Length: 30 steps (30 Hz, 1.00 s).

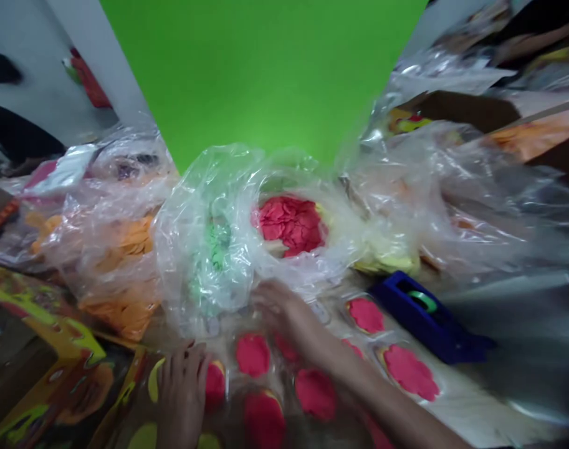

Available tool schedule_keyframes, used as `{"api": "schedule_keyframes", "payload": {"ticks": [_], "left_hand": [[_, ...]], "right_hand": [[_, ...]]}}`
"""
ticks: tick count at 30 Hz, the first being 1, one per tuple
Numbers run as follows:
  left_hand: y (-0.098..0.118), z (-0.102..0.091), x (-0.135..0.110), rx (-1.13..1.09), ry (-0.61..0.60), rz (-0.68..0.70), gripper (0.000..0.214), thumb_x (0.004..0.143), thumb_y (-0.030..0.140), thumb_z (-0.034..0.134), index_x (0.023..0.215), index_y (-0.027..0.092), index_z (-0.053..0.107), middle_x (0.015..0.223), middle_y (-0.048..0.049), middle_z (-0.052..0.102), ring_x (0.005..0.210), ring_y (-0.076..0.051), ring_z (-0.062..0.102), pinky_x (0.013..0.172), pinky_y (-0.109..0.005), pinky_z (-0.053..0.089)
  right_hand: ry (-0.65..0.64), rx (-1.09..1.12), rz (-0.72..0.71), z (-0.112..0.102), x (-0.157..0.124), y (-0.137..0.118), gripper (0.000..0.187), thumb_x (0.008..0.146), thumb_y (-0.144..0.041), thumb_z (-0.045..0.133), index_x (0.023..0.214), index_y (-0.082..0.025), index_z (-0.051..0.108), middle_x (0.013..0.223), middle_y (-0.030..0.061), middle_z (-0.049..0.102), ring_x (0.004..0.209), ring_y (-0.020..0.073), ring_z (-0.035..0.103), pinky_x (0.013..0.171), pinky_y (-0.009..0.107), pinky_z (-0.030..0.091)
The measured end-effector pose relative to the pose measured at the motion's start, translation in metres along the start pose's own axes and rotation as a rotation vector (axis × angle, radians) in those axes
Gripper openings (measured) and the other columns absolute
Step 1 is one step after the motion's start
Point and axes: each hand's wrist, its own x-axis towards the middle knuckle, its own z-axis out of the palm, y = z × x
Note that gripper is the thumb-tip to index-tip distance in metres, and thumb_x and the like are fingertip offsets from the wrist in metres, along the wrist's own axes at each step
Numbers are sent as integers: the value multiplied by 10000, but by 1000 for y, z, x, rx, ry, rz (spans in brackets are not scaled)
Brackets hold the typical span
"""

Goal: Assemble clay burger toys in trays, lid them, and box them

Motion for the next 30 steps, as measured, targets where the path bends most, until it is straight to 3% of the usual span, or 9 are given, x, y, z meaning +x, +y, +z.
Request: {"api": "schedule_keyframes", "payload": {"ticks": [3, 6, 9, 11, 14, 16, 20, 25, 30], "left_hand": [[39, -15, 58, -291, 83, -24, 226, 914, 266, 424, 996, 206, 625, 985, -81, 660, 938, -216, 613, 802, -357, 491], [88, -12, 137, -566, -39, 56, 267, 917, 195, 378, 1007, 209, 629, 1041, -73, 669, 1026, -184, 595, 909, -333, 469], [119, 13, 202, -619, -388, 165, 342, 847, 70, 392, 1077, 164, 628, 1184, -108, 638, 1159, -201, 530, 1033, -365, 360], [126, 32, 226, -589, -648, 207, 304, 758, 24, 465, 906, 168, 686, 1015, -101, 705, 1031, -225, 603, 990, -367, 380], [125, 52, 240, -579, -837, 205, 215, 701, 45, 516, 627, 190, 657, 642, -37, 679, 661, -198, 630, 719, -298, 460], [124, 63, 247, -574, -861, 159, 205, 734, 84, 490, 640, 187, 640, 623, -30, 652, 606, -184, 598, 629, -270, 426], [134, 93, 265, -561, -813, 15, 182, 776, 121, 458, 691, 172, 611, 714, -54, 641, 733, -192, 590, 689, -267, 399], [151, 125, 270, -615, -903, -174, 205, 693, 260, 626, 520, 197, 536, 460, 24, 483, 555, -174, 529, 579, -254, 374], [155, 126, 263, -794, -860, -310, 203, 553, 141, 706, 541, 198, 511, 473, 62, 462, 574, -154, 524, 608, -247, 399]], "right_hand": [[140, -179, 65, -68, 43, 54, 241, 882, -155, 411, 956, -139, 640, 997, 131, 660, 953, 230, 594, 858, 389, 457], [16, -274, 39, -102, 61, 100, 165, 810, -159, 515, 720, -173, 653, 763, 67, 684, 742, 190, 621, 786, 354, 488], [-144, -331, -6, -107, 39, 127, 233, 782, -148, 542, 569, -205, 618, 597, 3, 651, 618, 140, 610, 835, 368, 486], [-198, -384, -8, -106, 13, 136, 291, 791, -117, 517, 531, -218, 603, 567, -8, 643, 651, 148, 626, 937, 439, 434], [-245, -460, 21, -107, -15, 140, 270, 787, -128, 568, 545, -242, 610, 607, -3, 668, 772, 194, 646, 1022, 504, 369], [-265, -500, 51, -107, -20, 141, 222, 784, -164, 608, 583, -255, 626, 673, 3, 694, 842, 211, 649, 1042, 507, 363], [-288, -579, 113, -108, -7, 137, 198, 764, -149, 635, 581, -225, 634, 670, 30, 690, 778, 218, 665, 1000, 473, 416], [-188, -696, 211, -107, 20, 131, 236, 816, -30, 465, 908, -89, 674, 968, 207, 685, 817, 286, 659, 774, 451, 504], [-84, -687, 232, -101, 45, 145, 396, 801, 2, 427, 1158, -40, 593, 1268, 234, 558, 1197, 344, 483, 1031, 522, 335]]}}
